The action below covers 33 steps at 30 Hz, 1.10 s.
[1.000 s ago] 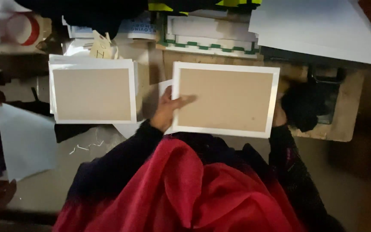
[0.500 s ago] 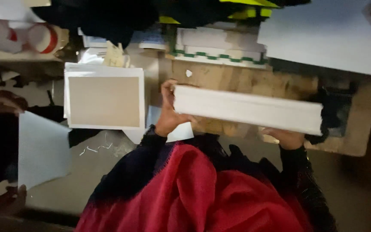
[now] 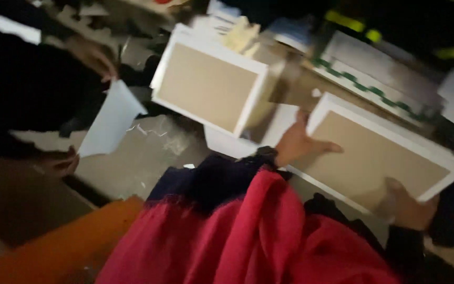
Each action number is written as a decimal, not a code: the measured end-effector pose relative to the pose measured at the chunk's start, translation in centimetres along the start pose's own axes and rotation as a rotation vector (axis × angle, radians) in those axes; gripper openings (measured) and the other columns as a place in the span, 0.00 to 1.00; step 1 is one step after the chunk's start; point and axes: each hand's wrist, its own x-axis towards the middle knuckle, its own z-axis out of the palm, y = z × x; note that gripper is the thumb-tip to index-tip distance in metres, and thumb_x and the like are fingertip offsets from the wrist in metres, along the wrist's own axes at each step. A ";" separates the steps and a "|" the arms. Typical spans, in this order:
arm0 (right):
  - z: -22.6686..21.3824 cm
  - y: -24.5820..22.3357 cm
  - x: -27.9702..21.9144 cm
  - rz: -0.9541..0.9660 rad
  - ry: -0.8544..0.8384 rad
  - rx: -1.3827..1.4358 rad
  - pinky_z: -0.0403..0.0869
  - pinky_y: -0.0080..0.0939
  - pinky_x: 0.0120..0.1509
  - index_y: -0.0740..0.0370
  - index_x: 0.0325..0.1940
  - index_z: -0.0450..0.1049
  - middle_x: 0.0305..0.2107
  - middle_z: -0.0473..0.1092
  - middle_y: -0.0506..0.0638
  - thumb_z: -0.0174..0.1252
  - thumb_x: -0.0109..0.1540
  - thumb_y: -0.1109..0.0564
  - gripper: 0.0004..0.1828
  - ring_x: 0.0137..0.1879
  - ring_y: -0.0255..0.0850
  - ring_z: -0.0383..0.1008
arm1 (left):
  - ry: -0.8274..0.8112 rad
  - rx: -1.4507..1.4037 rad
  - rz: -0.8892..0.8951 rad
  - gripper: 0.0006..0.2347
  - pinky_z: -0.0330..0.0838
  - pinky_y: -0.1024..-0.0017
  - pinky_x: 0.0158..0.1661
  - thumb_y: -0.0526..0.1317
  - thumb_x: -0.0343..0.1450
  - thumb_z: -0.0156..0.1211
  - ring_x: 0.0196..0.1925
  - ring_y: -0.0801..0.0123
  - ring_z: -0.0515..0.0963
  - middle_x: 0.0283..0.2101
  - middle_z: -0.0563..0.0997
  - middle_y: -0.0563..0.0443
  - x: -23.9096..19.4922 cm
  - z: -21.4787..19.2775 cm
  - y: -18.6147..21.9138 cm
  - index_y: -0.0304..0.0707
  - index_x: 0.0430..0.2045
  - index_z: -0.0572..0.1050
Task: Peeling the protective backing from adhesive sheets and applying them to square boards, smoothing them with a cloth to ensure a good bond.
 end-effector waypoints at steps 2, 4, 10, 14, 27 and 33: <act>2.2 6.6 2.7 0.589 0.051 -0.384 0.73 0.39 0.37 0.47 0.48 0.79 0.40 0.75 0.43 0.75 0.39 0.31 0.38 0.42 0.36 0.74 | 0.008 0.224 0.250 0.52 0.57 0.54 0.61 0.63 0.46 0.60 0.65 0.46 0.62 0.66 0.61 0.33 2.0 0.1 -2.4 0.47 0.67 0.48; 4.0 11.0 6.1 0.415 0.005 -0.374 0.72 0.41 0.38 0.48 0.49 0.79 0.41 0.75 0.44 0.74 0.41 0.33 0.36 0.42 0.37 0.74 | 0.205 0.356 0.413 0.40 0.66 0.51 0.49 0.66 0.47 0.56 0.52 0.40 0.69 0.51 0.65 0.34 5.0 1.4 -6.3 0.36 0.46 0.60; 9.3 7.8 8.1 -0.427 -0.132 -0.293 0.67 0.51 0.49 0.52 0.50 0.77 0.44 0.73 0.51 0.68 0.48 0.42 0.29 0.46 0.45 0.72 | 0.105 0.474 0.608 0.36 0.74 0.53 0.49 0.56 0.58 0.62 0.50 0.40 0.75 0.48 0.71 0.37 2.6 -3.8 -8.1 0.38 0.57 0.56; 13.1 -5.9 4.6 -0.971 -0.203 -0.197 0.64 0.58 0.56 0.55 0.51 0.76 0.46 0.71 0.56 0.65 0.53 0.47 0.24 0.48 0.50 0.71 | 0.350 0.572 1.113 0.23 0.70 0.52 0.53 0.45 0.65 0.64 0.55 0.46 0.72 0.51 0.76 0.43 -1.3 -14.9 -11.7 0.41 0.54 0.68; 31.0 -42.6 -16.6 -1.739 -0.362 -0.018 0.38 0.76 0.68 0.53 0.66 0.68 0.68 0.53 0.66 0.65 0.60 0.55 0.30 0.73 0.63 0.50 | 0.983 1.408 0.077 0.18 0.56 0.51 0.49 0.46 0.58 0.73 0.55 0.52 0.70 0.54 0.73 0.44 -22.3 -39.1 -21.2 0.42 0.38 0.78; 33.4 -42.3 -17.6 -1.771 -0.415 -0.087 0.44 0.82 0.69 0.71 0.64 0.68 0.68 0.53 0.52 0.46 0.69 0.62 0.19 0.75 0.51 0.42 | 0.705 1.419 -0.082 0.05 0.62 0.47 0.54 0.31 0.64 0.60 0.63 0.51 0.67 0.58 0.73 0.44 -24.3 -38.9 -19.3 0.43 0.29 0.78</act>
